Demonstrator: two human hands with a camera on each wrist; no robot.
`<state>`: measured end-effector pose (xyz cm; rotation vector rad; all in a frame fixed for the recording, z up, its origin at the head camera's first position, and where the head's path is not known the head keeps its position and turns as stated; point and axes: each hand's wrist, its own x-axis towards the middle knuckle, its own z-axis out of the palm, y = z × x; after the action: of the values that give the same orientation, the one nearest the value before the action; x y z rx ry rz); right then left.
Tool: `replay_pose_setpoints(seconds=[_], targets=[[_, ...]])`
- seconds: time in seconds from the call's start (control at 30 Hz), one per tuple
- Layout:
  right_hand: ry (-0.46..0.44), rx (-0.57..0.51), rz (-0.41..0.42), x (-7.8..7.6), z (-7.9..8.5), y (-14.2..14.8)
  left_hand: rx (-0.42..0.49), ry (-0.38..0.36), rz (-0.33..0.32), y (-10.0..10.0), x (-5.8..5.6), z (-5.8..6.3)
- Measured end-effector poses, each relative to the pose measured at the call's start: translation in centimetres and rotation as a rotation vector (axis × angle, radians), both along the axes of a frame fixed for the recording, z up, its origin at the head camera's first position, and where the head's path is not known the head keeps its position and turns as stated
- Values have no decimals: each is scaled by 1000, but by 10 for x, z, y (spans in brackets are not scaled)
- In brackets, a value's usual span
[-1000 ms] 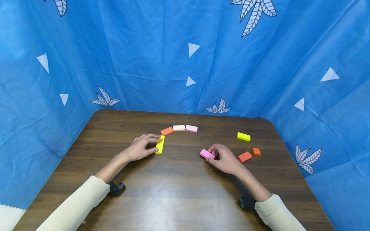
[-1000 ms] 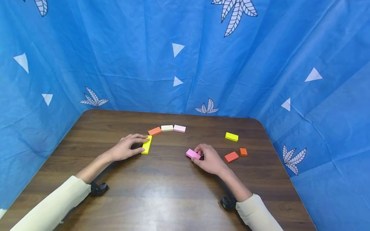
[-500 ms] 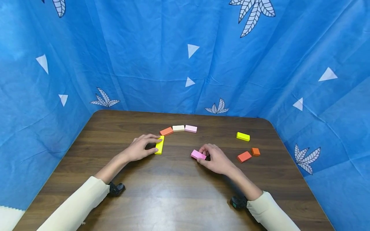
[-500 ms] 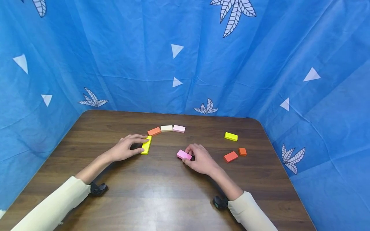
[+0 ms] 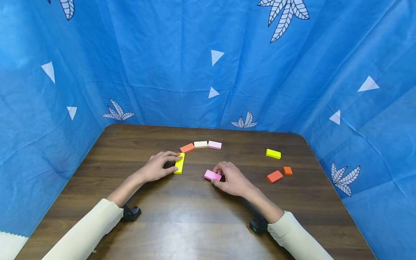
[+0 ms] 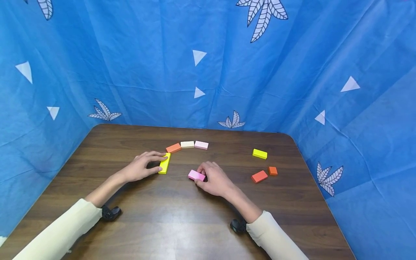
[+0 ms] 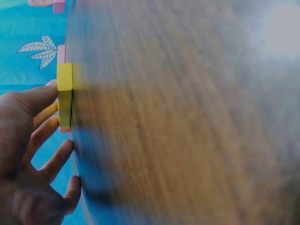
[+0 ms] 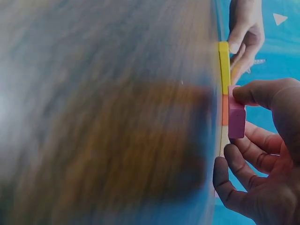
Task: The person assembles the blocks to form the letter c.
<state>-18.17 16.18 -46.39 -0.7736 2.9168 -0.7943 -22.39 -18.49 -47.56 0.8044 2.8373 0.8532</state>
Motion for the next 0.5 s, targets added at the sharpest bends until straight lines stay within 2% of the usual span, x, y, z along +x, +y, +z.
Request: replay_pose_setpoints(seconds=[0.2, 0.5], targets=[[42, 26, 30, -3, -1, -10, 1, -5, 5, 0, 0, 1], [16, 8, 35, -2, 3, -27, 3, -8, 13, 2, -1, 0]])
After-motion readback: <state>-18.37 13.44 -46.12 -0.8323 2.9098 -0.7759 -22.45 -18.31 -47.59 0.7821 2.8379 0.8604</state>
